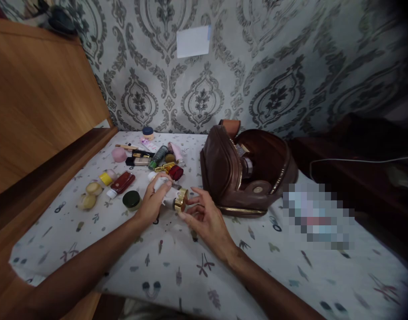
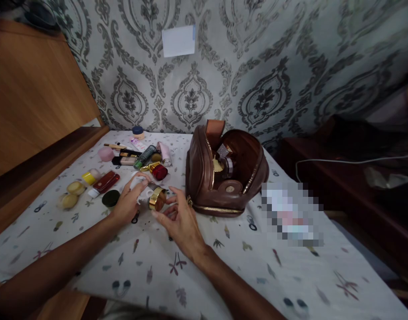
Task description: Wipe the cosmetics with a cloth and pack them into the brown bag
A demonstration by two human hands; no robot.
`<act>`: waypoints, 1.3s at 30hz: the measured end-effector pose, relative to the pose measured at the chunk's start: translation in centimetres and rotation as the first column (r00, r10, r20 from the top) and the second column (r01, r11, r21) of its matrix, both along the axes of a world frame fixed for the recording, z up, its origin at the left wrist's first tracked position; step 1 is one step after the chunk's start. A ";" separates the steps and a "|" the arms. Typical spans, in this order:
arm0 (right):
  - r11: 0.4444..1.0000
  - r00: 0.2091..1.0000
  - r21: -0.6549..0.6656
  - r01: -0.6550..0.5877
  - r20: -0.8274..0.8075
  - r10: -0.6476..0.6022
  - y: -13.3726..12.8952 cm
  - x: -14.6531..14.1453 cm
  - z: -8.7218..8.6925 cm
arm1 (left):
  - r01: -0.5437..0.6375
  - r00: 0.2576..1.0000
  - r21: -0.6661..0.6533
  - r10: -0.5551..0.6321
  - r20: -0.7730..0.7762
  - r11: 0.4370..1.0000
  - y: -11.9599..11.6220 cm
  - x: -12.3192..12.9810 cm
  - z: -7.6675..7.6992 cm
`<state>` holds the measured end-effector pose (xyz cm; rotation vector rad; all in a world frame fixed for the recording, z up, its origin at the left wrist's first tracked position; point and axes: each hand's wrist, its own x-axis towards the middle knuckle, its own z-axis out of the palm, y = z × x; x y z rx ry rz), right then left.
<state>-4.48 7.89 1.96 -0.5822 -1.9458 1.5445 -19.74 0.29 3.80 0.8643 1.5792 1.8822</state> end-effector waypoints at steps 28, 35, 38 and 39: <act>0.849 0.982 0.528 0.019 -0.168 0.082 0.3 0.8 0.1 | 0.356 0.870 -0.111 -0.286 0.401 0.928 0.2 -0.9 1.3; 0.979 0.962 0.196 0.056 -0.274 0.000 0.0 -0.1 -0.5 | 0.301 0.916 -0.135 -0.246 0.316 0.944 0.3 -0.7 -0.7; 0.997 0.966 0.058 0.042 -0.257 -0.026 0.0 -0.3 -0.5 | 0.282 0.936 -0.132 -0.243 0.255 0.950 0.3 -0.7 -0.8; 0.999 0.967 0.013 0.032 -0.252 -0.028 0.0 -0.3 -0.4 | 0.276 0.942 -0.130 -0.240 0.235 0.952 0.3 -0.6 -0.7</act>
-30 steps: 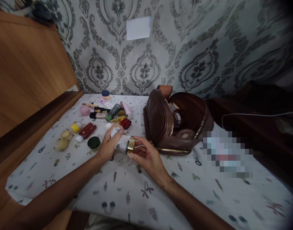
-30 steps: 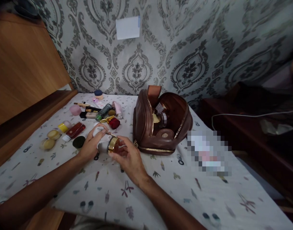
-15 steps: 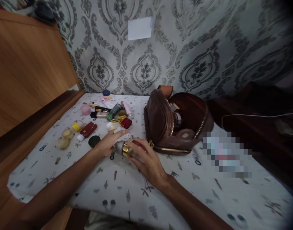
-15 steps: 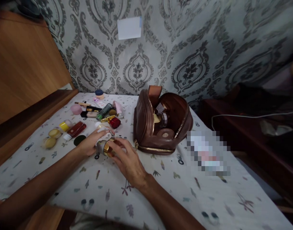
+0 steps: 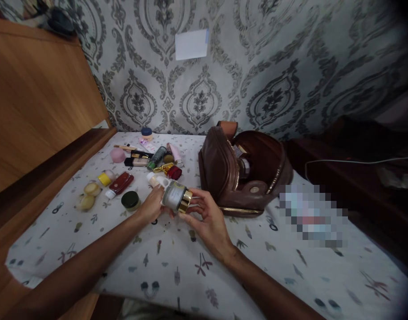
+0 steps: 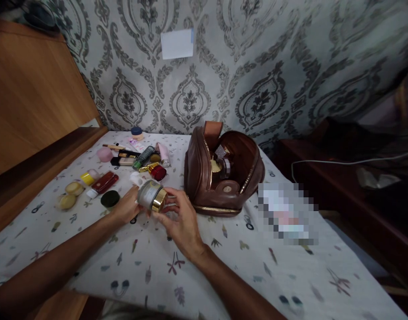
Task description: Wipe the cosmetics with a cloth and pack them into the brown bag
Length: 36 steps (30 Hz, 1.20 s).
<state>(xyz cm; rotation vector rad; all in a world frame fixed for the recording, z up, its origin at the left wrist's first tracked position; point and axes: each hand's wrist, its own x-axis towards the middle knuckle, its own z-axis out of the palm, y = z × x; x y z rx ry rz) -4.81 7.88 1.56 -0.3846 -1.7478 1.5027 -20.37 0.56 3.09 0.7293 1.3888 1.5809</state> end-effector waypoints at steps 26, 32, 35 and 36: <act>0.642 0.941 -0.710 -0.289 -0.088 0.327 0.5 -0.1 0.8 | 0.223 0.609 0.064 -0.088 -0.788 0.973 -2.0 -0.3 2.5; 0.516 0.908 -0.802 -0.302 -0.077 0.413 0.9 0.0 0.8 | 0.170 0.587 0.003 -0.099 -0.803 0.985 -1.9 0.1 2.3; 0.496 0.910 -0.821 -0.284 -0.068 0.408 0.9 -0.1 0.8 | 0.158 0.588 0.013 -0.084 -0.805 0.987 -2.0 0.1 2.0; 0.494 0.913 -0.822 -0.282 -0.073 0.401 1.0 -0.1 0.7 | 0.154 0.583 0.018 -0.076 -0.809 0.988 -2.0 0.1 1.9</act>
